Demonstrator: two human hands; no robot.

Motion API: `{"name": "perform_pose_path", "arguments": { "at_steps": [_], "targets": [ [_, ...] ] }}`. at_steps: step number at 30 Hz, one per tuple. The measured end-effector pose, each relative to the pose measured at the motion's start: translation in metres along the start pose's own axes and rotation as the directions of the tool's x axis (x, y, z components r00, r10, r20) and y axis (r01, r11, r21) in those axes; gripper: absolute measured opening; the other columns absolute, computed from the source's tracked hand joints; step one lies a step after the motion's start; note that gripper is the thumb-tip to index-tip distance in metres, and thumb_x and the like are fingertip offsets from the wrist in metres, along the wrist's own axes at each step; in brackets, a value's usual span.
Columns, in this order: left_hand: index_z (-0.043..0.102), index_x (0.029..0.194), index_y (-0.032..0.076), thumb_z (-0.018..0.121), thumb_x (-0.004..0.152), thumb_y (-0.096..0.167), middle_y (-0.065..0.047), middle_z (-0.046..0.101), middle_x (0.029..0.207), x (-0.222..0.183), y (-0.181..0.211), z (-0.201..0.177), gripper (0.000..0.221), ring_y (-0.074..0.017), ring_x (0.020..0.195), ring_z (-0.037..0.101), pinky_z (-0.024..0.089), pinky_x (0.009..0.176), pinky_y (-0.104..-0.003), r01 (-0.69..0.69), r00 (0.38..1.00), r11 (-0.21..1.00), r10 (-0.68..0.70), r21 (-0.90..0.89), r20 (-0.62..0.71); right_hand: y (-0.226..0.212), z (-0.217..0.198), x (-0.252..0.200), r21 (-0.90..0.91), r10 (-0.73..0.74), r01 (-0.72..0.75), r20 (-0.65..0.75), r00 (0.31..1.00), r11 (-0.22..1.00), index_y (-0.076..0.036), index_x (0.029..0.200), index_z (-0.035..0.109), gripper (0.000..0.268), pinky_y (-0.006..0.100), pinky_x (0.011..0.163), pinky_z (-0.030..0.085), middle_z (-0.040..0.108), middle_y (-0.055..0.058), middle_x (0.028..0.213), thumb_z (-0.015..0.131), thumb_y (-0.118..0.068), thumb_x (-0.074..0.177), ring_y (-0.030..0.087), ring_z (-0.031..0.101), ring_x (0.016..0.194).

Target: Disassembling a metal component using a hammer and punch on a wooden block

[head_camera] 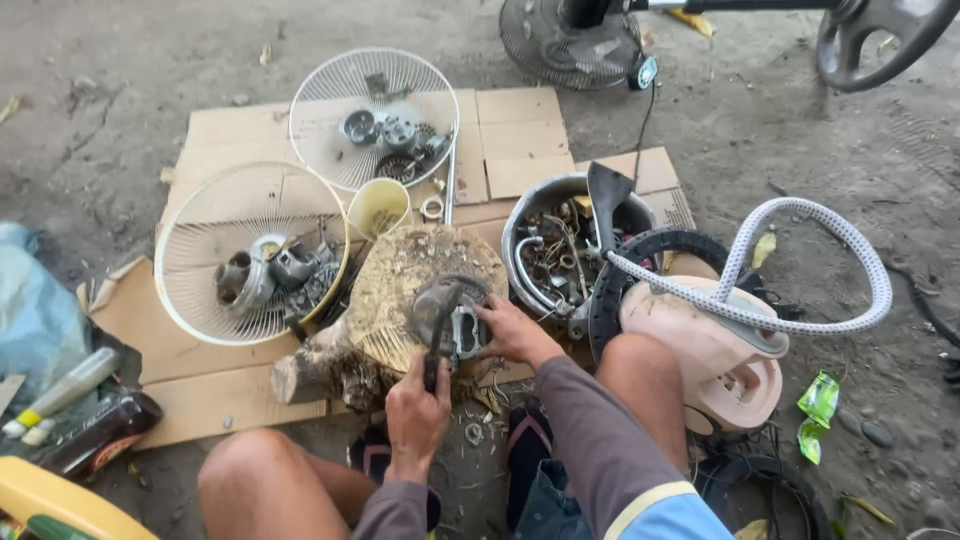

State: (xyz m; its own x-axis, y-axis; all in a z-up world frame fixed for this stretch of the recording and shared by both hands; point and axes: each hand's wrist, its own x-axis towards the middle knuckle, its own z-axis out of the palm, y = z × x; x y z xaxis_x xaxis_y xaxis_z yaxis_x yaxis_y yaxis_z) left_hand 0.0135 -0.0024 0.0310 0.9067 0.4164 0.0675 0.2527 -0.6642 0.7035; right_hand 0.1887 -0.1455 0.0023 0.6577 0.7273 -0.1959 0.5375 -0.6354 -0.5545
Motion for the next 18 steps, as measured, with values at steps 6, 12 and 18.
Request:
{"name": "perform_pose_path", "arguments": {
  "at_steps": [6, 12, 18],
  "targets": [
    [0.062, 0.114, 0.009, 0.054, 0.104, 0.03, -0.002, 0.071, 0.069, -0.007, -0.002, -0.004, 0.024, -0.0129, 0.043, 0.059, 0.047, 0.034, -0.03, -0.112, 0.991, 0.983, 0.099, -0.148, -0.096, 0.002, 0.005, -0.008, -0.022, 0.099, -0.098, 0.061, 0.993, 0.995, -0.013, 0.152, 0.047, 0.1, 0.044, 0.114, 0.043, 0.053, 0.007, 0.139, 0.095, -0.035, 0.067, 0.026, 0.054, 0.119],
    [0.059, 0.114, 0.008, 0.057, 0.105, 0.023, -0.009, 0.074, 0.083, -0.003, -0.004, 0.003, 0.018, -0.0162, 0.054, 0.066, 0.059, 0.045, -0.03, -0.294, 0.944, 0.95, 0.271, -0.105, -0.189, 0.002, 0.008, -0.002, -0.171, 0.082, -0.056, 0.146, 0.986, 0.984, -0.01, 0.153, 0.044, 0.109, 0.048, 0.118, 0.033, 0.051, 0.009, 0.136, 0.095, -0.049, 0.065, 0.028, 0.045, 0.129],
    [0.054, 0.125, 0.023, 0.047, 0.107, 0.033, -0.006, 0.074, 0.068, -0.015, -0.037, 0.029, 0.021, -0.022, 0.047, 0.069, 0.058, 0.039, -0.038, 0.202, 0.939, 0.968, -0.235, 0.15, 0.251, 0.002, 0.013, -0.005, -0.181, 0.037, -0.016, 0.115, 0.993, 0.983, -0.009, 0.151, 0.049, 0.103, 0.041, 0.112, 0.042, 0.055, 0.008, 0.125, 0.096, -0.042, 0.066, 0.026, 0.05, 0.117]
  ]
}}
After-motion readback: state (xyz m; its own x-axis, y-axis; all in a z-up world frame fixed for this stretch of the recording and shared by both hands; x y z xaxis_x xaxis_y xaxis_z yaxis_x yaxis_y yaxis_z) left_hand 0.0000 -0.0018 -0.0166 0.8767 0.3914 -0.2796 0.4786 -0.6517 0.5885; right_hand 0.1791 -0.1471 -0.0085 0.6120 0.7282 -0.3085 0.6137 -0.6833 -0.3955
